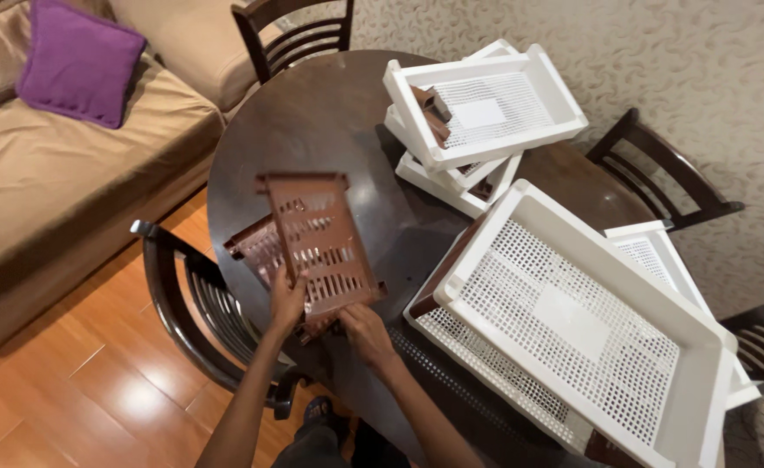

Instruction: The person assembles a multi-tier storage rack by hand on a round dining table. They interlock white perforated trays with brown slatted side panels, then add corner caps to the top tray. The assembled unit is left standing on the table.

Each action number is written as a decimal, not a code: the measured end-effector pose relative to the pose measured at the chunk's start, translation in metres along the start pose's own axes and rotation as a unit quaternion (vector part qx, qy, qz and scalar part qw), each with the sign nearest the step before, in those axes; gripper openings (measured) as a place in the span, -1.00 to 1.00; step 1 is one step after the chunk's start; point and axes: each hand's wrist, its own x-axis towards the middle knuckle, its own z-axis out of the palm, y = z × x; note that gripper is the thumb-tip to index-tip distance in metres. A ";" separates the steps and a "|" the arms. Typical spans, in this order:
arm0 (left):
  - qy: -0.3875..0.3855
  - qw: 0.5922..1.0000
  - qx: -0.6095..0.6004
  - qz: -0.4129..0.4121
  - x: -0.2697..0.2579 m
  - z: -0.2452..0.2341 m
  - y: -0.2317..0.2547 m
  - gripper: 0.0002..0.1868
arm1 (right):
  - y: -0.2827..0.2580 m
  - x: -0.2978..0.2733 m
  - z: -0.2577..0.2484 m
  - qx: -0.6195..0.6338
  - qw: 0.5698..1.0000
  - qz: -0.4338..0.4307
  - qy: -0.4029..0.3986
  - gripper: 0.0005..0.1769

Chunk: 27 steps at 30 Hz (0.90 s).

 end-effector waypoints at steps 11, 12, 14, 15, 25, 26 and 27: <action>-0.206 0.955 -0.213 0.036 0.012 -0.049 0.201 -0.66 | -0.058 -0.005 -0.145 0.132 0.886 0.200 0.396 -0.81; -0.221 0.948 -0.229 0.034 0.008 -0.050 0.207 -0.67 | -0.056 -0.009 -0.157 0.236 0.860 0.228 0.391 -0.78; -0.213 0.944 -0.252 -0.004 -0.001 -0.040 0.213 -0.68 | -0.053 -0.015 -0.175 0.338 0.827 0.248 0.375 -0.74; -0.208 0.942 -0.264 -0.023 -0.004 -0.033 0.216 -0.68 | -0.052 -0.018 -0.183 0.339 0.830 0.244 0.368 -0.72; -0.267 0.922 -0.280 0.033 -0.035 0.036 0.253 -0.68 | -0.066 -0.045 -0.263 0.193 0.876 0.231 0.377 -0.65; -0.239 0.942 -0.235 0.031 -0.040 0.040 0.267 -0.66 | -0.069 -0.049 -0.274 0.073 0.910 0.179 0.366 -0.44; -0.210 0.959 -0.190 0.029 -0.045 0.047 0.284 -0.63 | -0.072 -0.053 -0.284 -0.048 0.928 0.124 0.347 -0.19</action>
